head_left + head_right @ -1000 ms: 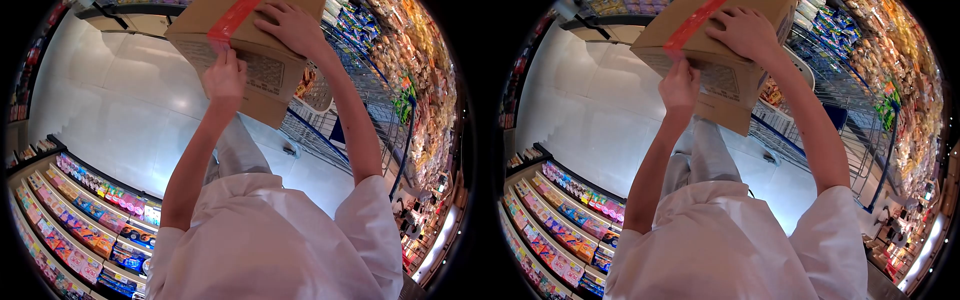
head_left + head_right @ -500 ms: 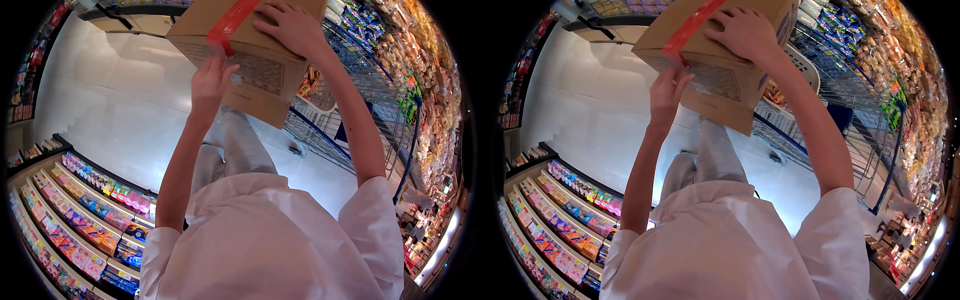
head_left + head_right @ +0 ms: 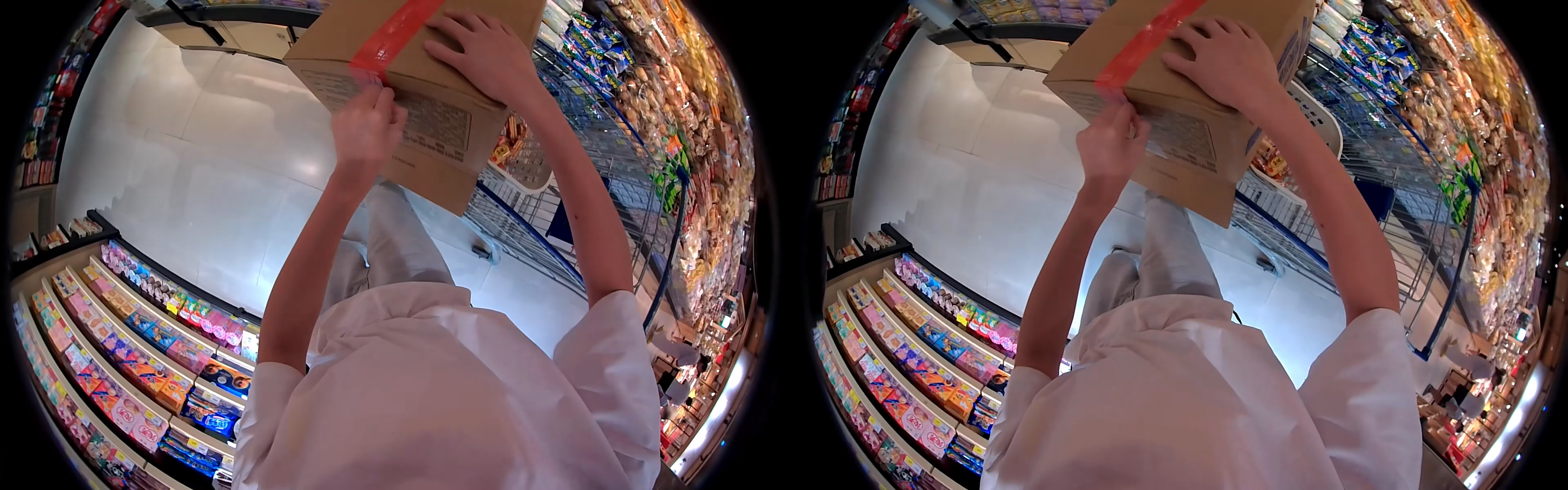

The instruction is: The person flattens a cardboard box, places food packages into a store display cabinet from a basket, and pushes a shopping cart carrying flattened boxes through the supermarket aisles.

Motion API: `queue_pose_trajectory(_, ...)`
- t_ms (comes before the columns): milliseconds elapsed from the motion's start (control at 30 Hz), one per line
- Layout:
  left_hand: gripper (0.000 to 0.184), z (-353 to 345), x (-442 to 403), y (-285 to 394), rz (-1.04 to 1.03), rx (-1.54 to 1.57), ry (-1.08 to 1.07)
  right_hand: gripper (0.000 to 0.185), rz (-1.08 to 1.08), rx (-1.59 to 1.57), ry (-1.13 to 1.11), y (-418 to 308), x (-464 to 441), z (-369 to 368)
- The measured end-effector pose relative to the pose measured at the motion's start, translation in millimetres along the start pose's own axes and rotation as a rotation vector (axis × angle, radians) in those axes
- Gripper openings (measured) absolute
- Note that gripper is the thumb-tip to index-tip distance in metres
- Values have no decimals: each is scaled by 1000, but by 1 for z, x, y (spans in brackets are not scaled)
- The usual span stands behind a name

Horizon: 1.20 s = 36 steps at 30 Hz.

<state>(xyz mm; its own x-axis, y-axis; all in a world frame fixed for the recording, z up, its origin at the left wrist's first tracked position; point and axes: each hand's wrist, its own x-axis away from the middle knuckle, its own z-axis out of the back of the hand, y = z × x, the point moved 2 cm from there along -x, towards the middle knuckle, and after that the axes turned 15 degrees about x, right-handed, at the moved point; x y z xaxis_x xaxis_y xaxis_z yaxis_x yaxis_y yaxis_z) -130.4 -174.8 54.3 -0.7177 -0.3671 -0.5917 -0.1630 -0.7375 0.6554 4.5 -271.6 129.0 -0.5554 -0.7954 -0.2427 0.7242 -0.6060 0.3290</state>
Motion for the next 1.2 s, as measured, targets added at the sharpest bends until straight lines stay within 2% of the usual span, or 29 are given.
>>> queue_pose_trajectory(133,8,4,4,-4,-38,-76,153,43,42,7,-4,1,2,0)
queue_pose_trajectory(267,8,38,-7,-8,-82,-121,216,42,99,28,8,-1,5,-3)
queue_pose_trajectory(333,9,41,-5,-11,143,79,112,42,56,15,-9,-1,3,-1)
queue_pose_trajectory(367,9,45,2,-8,146,75,116,42,62,13,-7,-1,4,0)
queue_pose_trajectory(433,11,49,21,-8,361,294,56,42,51,-7,5,-1,3,1)
queue_pose_trajectory(533,15,48,29,-10,389,326,158,42,55,-30,-7,-1,3,3)
queue_pose_trajectory(567,15,43,27,-9,395,323,166,42,65,-31,-7,-1,4,3)
queue_pose_trajectory(600,16,39,15,-3,257,223,195,42,73,-33,-5,0,3,2)
queue_pose_trajectory(667,18,32,2,-9,122,120,231,41,90,-32,2,0,3,4)
queue_pose_trajectory(733,25,27,-5,-16,-168,-12,83,40,79,-8,-14,-1,4,6)
queue_pose_trajectory(767,25,29,-7,-24,-165,-15,93,40,87,-5,-10,0,4,4)
queue_pose_trajectory(833,31,43,-25,-21,-341,-128,-63,38,160,54,40,3,6,0)
queue_pose_trajectory(967,24,75,-65,-13,-333,-128,-22,37,147,21,64,2,8,9)
queue_pose_trajectory(1033,25,81,-87,-19,-310,-258,-157,37,107,-38,44,-4,10,14)
queue_pose_trajectory(1067,25,81,-92,-27,-300,-268,-144,37,124,-40,51,-6,10,14)
queue_pose_trajectory(1133,24,74,-103,-46,-163,-208,-273,36,86,-27,-3,-6,9,13)
queue_pose_trajectory(1167,24,75,-102,-54,-156,-209,-266,36,96,-26,-3,-7,10,15)
queue_pose_trajectory(1200,25,81,-102,-65,68,136,-336,36,85,-38,-11,-8,10,16)
